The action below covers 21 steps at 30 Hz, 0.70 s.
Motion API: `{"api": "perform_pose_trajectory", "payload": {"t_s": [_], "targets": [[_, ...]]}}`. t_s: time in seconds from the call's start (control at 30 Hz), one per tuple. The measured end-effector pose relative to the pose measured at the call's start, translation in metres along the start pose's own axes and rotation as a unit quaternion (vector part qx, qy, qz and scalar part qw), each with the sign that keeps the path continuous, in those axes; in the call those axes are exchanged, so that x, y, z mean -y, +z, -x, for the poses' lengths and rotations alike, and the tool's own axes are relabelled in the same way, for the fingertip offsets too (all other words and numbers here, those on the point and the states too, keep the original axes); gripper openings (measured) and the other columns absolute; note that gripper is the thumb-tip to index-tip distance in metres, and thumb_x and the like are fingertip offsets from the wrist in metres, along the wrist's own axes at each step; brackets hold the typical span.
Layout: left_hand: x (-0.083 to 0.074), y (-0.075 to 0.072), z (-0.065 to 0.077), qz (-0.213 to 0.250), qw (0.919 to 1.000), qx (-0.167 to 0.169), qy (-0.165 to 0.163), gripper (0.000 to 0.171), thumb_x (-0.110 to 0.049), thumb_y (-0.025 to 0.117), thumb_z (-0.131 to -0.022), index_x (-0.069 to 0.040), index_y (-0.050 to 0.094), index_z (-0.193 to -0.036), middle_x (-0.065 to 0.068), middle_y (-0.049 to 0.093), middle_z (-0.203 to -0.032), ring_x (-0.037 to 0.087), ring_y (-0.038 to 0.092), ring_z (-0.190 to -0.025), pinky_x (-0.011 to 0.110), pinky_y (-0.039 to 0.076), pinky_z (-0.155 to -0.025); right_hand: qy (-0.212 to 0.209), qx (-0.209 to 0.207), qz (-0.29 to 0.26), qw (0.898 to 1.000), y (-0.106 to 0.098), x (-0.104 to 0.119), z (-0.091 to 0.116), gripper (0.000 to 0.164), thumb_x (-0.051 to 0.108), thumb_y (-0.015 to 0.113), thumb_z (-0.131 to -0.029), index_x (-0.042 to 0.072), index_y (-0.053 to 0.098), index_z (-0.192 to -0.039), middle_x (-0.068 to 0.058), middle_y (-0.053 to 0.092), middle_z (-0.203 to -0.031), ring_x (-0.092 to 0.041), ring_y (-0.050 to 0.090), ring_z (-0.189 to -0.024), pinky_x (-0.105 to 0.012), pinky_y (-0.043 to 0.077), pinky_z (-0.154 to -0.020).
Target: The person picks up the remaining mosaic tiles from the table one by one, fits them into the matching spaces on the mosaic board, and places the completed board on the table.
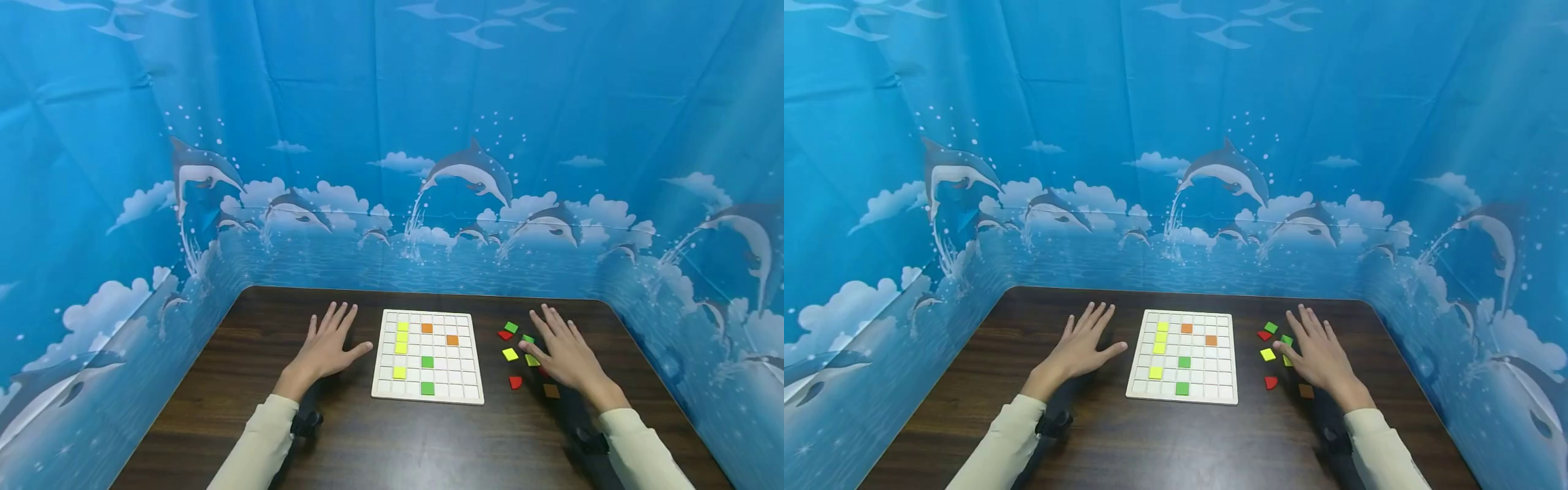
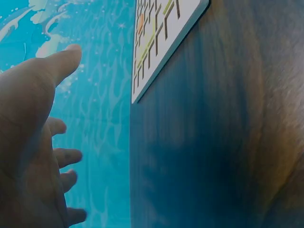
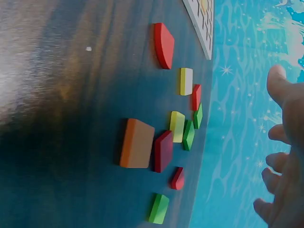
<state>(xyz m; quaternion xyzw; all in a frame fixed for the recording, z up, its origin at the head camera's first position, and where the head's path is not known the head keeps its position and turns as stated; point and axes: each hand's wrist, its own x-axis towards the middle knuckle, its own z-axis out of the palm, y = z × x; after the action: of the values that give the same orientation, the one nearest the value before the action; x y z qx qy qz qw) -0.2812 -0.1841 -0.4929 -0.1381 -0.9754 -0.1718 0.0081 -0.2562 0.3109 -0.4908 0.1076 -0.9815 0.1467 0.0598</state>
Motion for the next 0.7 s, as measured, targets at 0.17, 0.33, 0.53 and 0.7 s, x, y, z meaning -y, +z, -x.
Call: {"api": "perform_pose_trajectory", "payload": {"t_s": [0.17,0.33,0.53,0.7], "targets": [[-0.009,0.009,0.009,0.015,0.9999,0.008,0.000,0.094,-0.064,0.060,-0.102,-0.012,0.025,-0.171,0.016,0.027,-0.176,0.037,0.021,-0.166,0.065,0.021,-0.131,-0.011,-0.036,-0.007,0.999,0.000,0.001,0.012,0.073,0.042,0.070,-0.103,0.001,0.047,-0.159,-0.030,0.043,-0.164,-0.052,0.041,-0.150,-0.074,0.039,-0.115],[-0.022,0.019,0.022,0.013,0.9998,0.010,0.014,0.083,-0.055,0.064,-0.104,-0.011,0.036,-0.168,0.015,0.041,-0.170,0.037,0.043,-0.156,0.062,0.041,-0.122,-0.024,-0.051,-0.029,0.998,0.002,0.001,0.027,0.050,0.028,0.076,-0.101,0.006,0.066,-0.144,-0.021,0.068,-0.139,-0.046,0.062,-0.128,-0.069,0.054,-0.095],[-0.035,0.029,0.034,0.006,0.9990,0.018,0.040,0.074,-0.048,0.067,-0.104,-0.010,0.045,-0.163,0.013,0.051,-0.164,0.036,0.053,-0.149,0.061,0.050,-0.114,-0.041,-0.053,-0.043,0.997,0.009,-0.004,0.041,0.030,0.019,0.083,-0.094,0.011,0.079,-0.123,-0.009,0.076,-0.116,-0.026,0.071,-0.097,-0.050,0.059,-0.077],[-0.041,0.037,0.039,-0.001,0.9974,0.027,0.067,0.072,-0.047,0.067,-0.105,-0.007,0.047,-0.161,0.015,0.050,-0.164,0.037,0.051,-0.150,0.060,0.049,-0.116,-0.047,-0.042,-0.041,0.997,0.017,-0.009,0.050,0.017,0.016,0.085,-0.091,0.018,0.082,-0.107,0.006,0.073,-0.101,-0.006,0.060,-0.080,-0.030,0.049,-0.065]]}}
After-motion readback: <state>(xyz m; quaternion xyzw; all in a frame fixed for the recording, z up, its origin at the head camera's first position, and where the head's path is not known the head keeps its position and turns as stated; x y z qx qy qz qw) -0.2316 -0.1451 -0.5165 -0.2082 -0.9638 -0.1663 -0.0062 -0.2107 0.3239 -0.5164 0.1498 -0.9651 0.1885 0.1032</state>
